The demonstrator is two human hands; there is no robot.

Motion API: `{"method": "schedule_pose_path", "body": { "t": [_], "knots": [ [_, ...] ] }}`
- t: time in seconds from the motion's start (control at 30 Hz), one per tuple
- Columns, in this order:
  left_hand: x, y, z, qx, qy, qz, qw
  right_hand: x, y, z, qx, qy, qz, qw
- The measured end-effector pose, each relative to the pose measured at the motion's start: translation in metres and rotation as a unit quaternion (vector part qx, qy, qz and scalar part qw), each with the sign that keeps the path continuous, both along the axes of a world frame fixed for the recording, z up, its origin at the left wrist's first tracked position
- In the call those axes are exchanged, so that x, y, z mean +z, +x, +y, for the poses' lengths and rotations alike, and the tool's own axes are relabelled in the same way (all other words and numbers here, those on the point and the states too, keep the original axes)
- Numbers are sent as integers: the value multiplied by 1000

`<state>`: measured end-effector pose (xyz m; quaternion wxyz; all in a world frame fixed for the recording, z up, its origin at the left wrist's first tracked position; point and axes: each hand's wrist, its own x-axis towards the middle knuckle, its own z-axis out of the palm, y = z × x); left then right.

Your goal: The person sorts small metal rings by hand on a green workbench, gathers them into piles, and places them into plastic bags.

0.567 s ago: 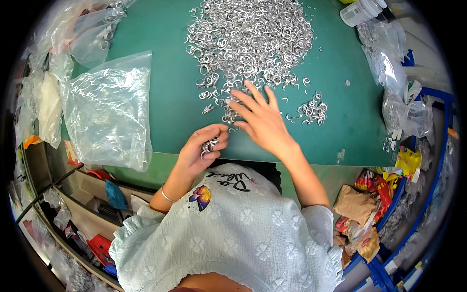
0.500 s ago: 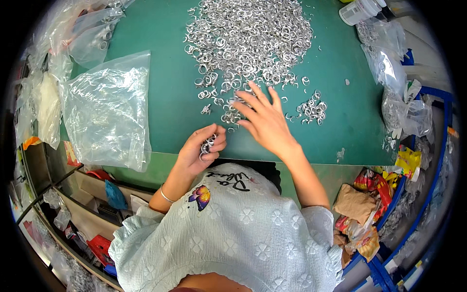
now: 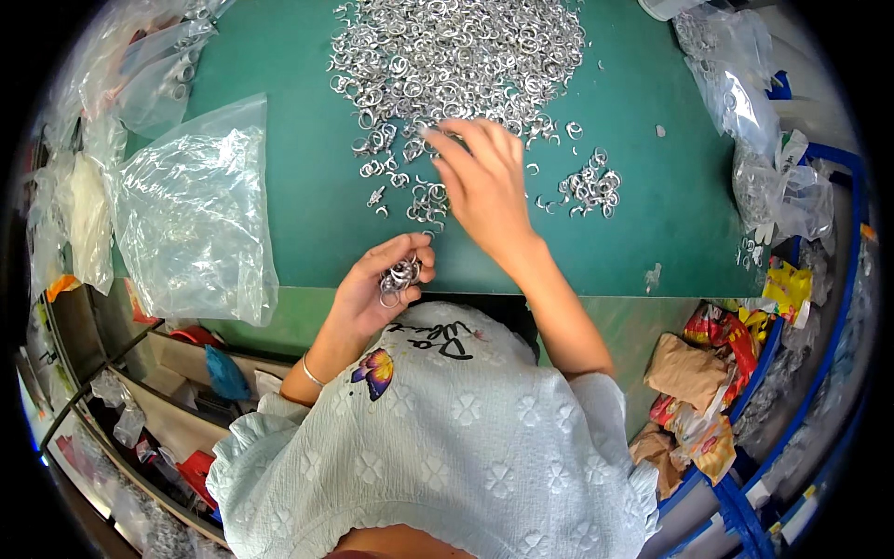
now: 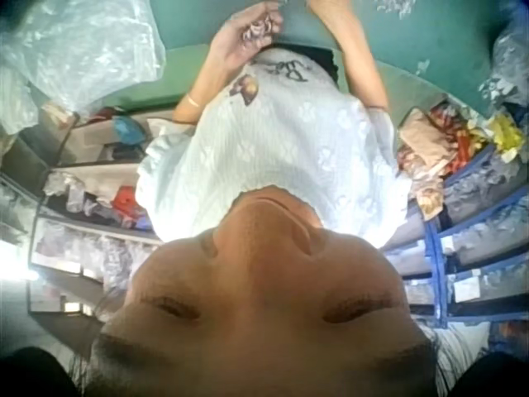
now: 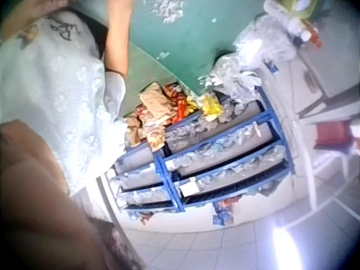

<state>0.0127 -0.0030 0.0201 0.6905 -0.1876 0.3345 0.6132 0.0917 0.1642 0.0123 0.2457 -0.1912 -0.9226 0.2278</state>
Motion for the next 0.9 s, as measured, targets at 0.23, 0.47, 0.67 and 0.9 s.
{"method": "schedule_pose_path", "body": {
  "t": [0.23,0.47,0.67,0.9],
  "knots": [
    [-8,-2,-11,-26,91,-26,995,-22,-20,-6,31,100,-56,993],
    [-13,-5,-1,11,50,-37,998,-25,-10,8,45,126,-14,991],
    [-12,-4,7,20,47,-28,998,-15,-4,15,72,186,-117,973],
    [-16,3,-6,23,96,-95,991,-5,39,21,-84,-163,77,980]
  ]
}}
